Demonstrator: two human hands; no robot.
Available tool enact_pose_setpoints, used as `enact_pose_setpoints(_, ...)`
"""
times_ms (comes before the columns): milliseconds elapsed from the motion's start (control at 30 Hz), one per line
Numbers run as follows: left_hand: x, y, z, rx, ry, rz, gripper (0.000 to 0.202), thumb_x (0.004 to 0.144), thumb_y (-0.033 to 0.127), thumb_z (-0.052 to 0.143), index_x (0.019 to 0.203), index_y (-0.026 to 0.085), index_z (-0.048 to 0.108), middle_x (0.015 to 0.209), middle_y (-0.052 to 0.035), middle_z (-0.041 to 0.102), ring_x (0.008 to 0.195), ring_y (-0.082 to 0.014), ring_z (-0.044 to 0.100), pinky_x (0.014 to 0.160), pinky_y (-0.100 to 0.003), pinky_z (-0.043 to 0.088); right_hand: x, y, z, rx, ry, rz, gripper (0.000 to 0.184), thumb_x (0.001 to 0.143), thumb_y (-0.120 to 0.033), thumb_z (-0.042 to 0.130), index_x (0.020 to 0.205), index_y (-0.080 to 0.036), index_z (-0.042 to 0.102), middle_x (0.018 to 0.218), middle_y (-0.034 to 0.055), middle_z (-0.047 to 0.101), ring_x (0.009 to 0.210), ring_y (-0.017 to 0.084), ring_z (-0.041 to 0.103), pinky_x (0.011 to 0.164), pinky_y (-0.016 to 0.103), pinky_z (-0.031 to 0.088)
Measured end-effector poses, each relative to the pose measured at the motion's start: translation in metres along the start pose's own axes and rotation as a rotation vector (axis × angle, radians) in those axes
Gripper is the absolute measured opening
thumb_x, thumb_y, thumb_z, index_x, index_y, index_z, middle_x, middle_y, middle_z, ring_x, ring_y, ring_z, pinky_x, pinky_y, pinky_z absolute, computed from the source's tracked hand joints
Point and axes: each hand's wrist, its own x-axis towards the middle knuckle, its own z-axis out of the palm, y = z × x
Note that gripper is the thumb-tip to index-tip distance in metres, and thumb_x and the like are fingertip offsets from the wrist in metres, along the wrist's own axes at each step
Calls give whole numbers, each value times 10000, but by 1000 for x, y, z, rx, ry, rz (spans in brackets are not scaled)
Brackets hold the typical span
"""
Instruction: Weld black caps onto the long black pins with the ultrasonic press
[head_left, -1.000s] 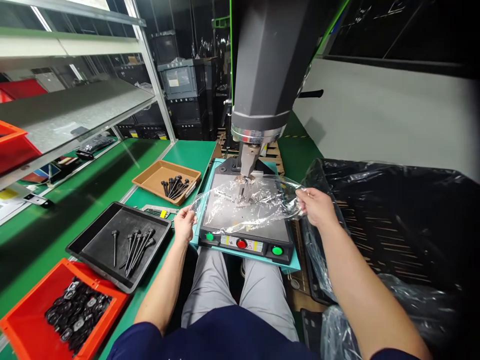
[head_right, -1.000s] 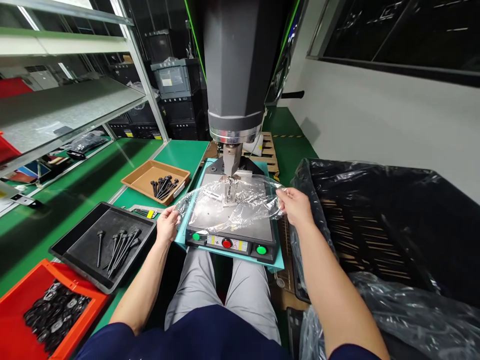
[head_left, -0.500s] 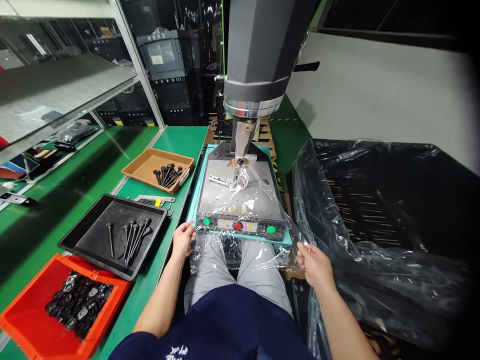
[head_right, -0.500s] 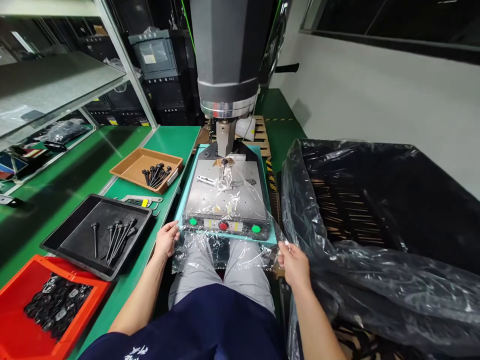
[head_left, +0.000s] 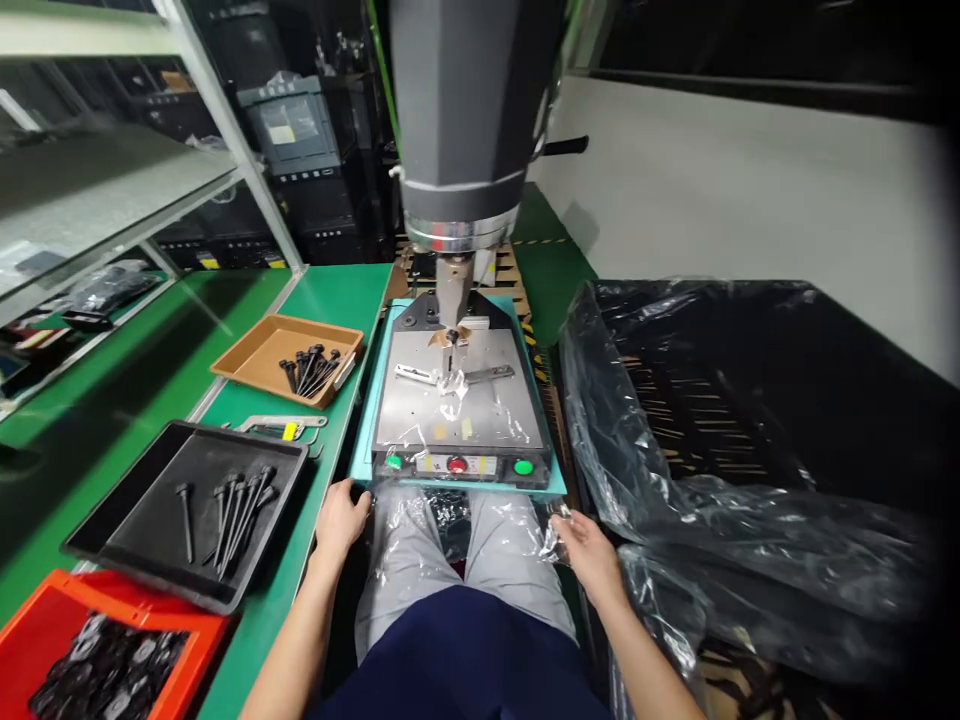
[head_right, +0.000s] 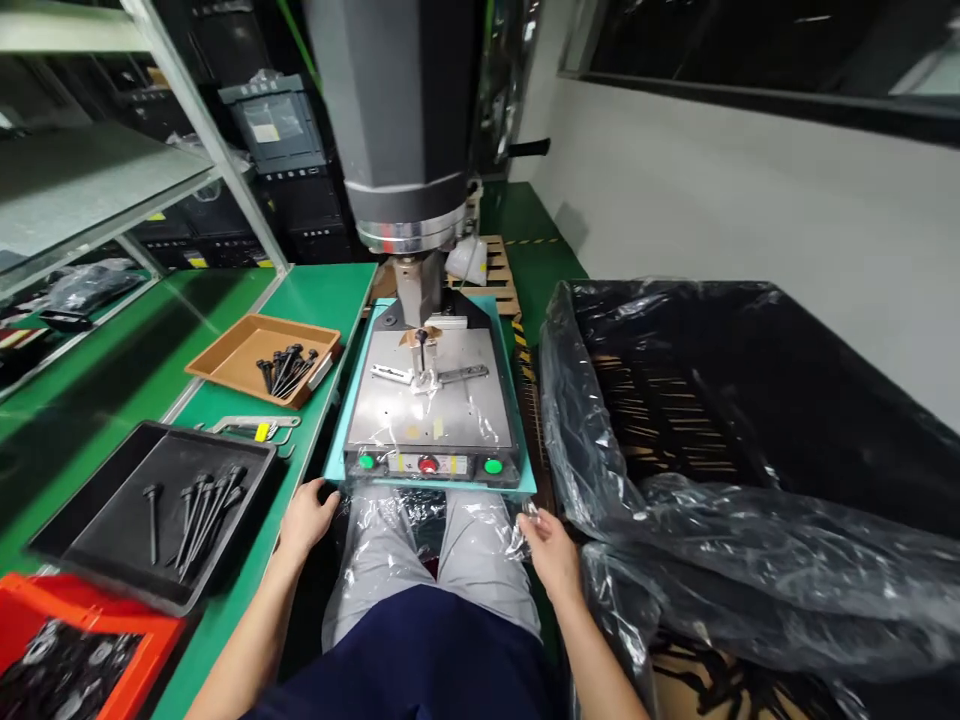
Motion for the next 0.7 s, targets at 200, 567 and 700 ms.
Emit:
enact_pose_setpoints(200,62,109,-13,-12,4,487,394,847,480,544,1055,187,705,1115,-104,706,921,-236,664,837,-334,518,-7,-10,-9,-402,153,-242,500,809,-478,560,1185,-154,619,1286,199,597,1212,354,570,1050,503,431)
enact_pose_setpoints(567,175,273,32,-98,-44,426,580,713,599,606,1061,151,730,1036,-125,736,883,-301,659,824,-413,521,-25,-15,-3,-284,107,-135,404,842,-286,550,1233,-215,620,1074,78,713,1024,255,673,928,387,500)
enact_pose_setpoints(700,179,271,40,-105,-33,506,553,691,626,602,976,171,734,1065,-112,734,904,-294,662,813,-390,515,-27,-5,-7,-270,97,-109,400,850,-301,526,1224,-206,630,1031,75,724,1005,254,679,930,386,495)
